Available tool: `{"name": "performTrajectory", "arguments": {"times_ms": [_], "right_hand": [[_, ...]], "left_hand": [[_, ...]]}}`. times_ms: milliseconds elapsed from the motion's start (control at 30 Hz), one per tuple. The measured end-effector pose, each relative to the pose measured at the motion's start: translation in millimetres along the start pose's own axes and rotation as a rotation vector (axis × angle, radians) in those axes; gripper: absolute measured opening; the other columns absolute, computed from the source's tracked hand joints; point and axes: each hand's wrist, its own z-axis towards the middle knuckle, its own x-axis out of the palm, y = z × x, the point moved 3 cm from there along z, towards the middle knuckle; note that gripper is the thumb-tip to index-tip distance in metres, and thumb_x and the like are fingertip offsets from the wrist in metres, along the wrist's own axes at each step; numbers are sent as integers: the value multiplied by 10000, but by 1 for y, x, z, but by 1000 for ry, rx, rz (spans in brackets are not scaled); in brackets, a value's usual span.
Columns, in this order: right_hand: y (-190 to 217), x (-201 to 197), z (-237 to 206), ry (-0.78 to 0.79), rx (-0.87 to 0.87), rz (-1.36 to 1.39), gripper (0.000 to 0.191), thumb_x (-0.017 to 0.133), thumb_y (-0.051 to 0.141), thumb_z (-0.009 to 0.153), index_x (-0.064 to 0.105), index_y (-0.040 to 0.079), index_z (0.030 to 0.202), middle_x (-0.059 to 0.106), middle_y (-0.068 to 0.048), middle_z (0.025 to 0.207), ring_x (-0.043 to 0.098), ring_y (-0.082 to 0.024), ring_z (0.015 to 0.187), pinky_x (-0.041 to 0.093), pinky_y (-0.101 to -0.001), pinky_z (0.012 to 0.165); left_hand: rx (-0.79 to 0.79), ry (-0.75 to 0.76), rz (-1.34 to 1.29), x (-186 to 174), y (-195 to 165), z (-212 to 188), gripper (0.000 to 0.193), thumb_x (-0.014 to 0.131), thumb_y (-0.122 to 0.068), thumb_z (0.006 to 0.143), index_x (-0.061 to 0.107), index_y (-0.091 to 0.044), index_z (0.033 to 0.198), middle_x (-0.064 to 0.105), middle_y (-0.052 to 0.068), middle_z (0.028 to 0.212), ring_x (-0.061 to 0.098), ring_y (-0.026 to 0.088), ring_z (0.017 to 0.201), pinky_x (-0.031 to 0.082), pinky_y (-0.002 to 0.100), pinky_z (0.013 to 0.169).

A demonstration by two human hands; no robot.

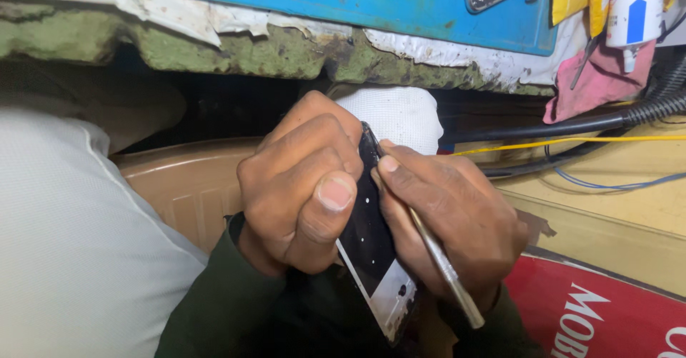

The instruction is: The person holds a disassembled phone frame against their knee and pries old adhesive and residue from its edges using a metal pry tool, rotating the frame to work around its perimeter.

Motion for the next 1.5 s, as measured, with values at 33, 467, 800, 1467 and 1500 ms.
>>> {"name": "performTrajectory", "arguments": {"times_ms": [33, 467, 800, 1467, 1500], "right_hand": [[-2, 0, 0, 0, 0, 32, 333, 796, -117, 793, 681, -23, 1091, 728, -191, 1061, 737, -296, 905, 592, -344, 786], [-26, -7, -7, 20, 99, 262, 269, 781, -102, 874, 684, 5, 1101, 746, -176, 1089, 771, -246, 918, 607, -303, 799], [-16, -6, 1, 38, 72, 126, 298, 770, -95, 805, 682, -2, 1075, 741, -181, 1056, 762, -266, 883, 595, -308, 769], [-24, 5, 2, 100, 86, 38, 365, 809, -30, 873, 672, 100, 1185, 748, -94, 1157, 742, -228, 915, 579, -280, 765], [-24, 5, 2, 95, 85, 48, 366, 814, -28, 889, 676, 106, 1199, 753, -88, 1172, 742, -216, 912, 577, -264, 750]], "left_hand": [[-4, 0, 2, 0, 0, 0, 357, 487, -125, 1094, 487, 27, 771, 532, 135, 807, 575, 267, 770, 464, 361, 675], [-61, -21, -54, 2, 2, 2, 396, 470, -165, 1124, 496, 34, 783, 535, 128, 806, 578, 245, 774, 457, 344, 675], [-80, -3, -74, 2, 6, 2, 372, 484, -152, 1105, 497, 40, 788, 533, 129, 813, 570, 240, 774, 450, 337, 676], [-97, -7, -156, -8, 20, 10, 361, 481, -144, 1099, 494, 47, 793, 533, 129, 797, 570, 256, 760, 461, 351, 681], [-97, -3, -154, -8, 20, 10, 357, 481, -142, 1095, 495, 47, 792, 533, 129, 796, 571, 256, 760, 461, 351, 680]]}}
